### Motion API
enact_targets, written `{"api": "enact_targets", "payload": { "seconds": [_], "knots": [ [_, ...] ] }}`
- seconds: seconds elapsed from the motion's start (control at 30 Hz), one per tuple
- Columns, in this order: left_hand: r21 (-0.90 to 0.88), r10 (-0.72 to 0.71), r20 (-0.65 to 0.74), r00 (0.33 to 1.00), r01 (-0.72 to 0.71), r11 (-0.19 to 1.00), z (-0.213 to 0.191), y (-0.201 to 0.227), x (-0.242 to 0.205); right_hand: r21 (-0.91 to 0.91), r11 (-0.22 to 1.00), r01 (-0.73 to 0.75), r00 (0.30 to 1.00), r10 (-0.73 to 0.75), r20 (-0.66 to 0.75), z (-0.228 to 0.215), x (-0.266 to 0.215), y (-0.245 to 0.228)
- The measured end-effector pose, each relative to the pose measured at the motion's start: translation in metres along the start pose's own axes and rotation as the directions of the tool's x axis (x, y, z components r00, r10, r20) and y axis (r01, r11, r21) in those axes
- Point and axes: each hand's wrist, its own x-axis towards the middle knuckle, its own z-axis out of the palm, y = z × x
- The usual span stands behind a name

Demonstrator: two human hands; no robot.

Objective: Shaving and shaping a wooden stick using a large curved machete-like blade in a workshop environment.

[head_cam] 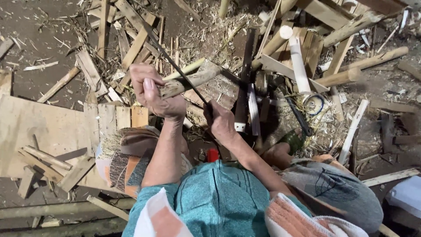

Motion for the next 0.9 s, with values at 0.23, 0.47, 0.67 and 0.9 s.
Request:
{"api": "enact_targets", "payload": {
  "seconds": [0.23, 0.47, 0.67, 0.9],
  "knots": [
    [0.054, 0.027, 0.086, 0.996, -0.032, 0.998, -0.011, -0.009, 0.007, -0.197, 0.98, -0.02, 1.0, 0.021, 0.001, 0.004, 0.011, 0.019],
    [0.107, 0.034, -0.022, 0.999, -0.031, 0.994, -0.006, -0.007, 0.008, -0.22, 0.956, 0.195, 0.975, -0.213, -0.061, 0.022, 0.004, 0.036],
    [0.125, 0.08, -0.005, 0.997, -0.078, 0.989, -0.026, -0.025, 0.011, -0.181, 0.982, 0.06, 0.998, -0.062, -0.005, 0.018, 0.008, 0.035],
    [0.253, 0.017, 0.1, 0.995, -0.042, 0.967, -0.01, -0.001, 0.008, -0.247, 0.967, 0.064, 0.996, -0.076, -0.042, 0.015, 0.008, 0.045]
  ]
}}
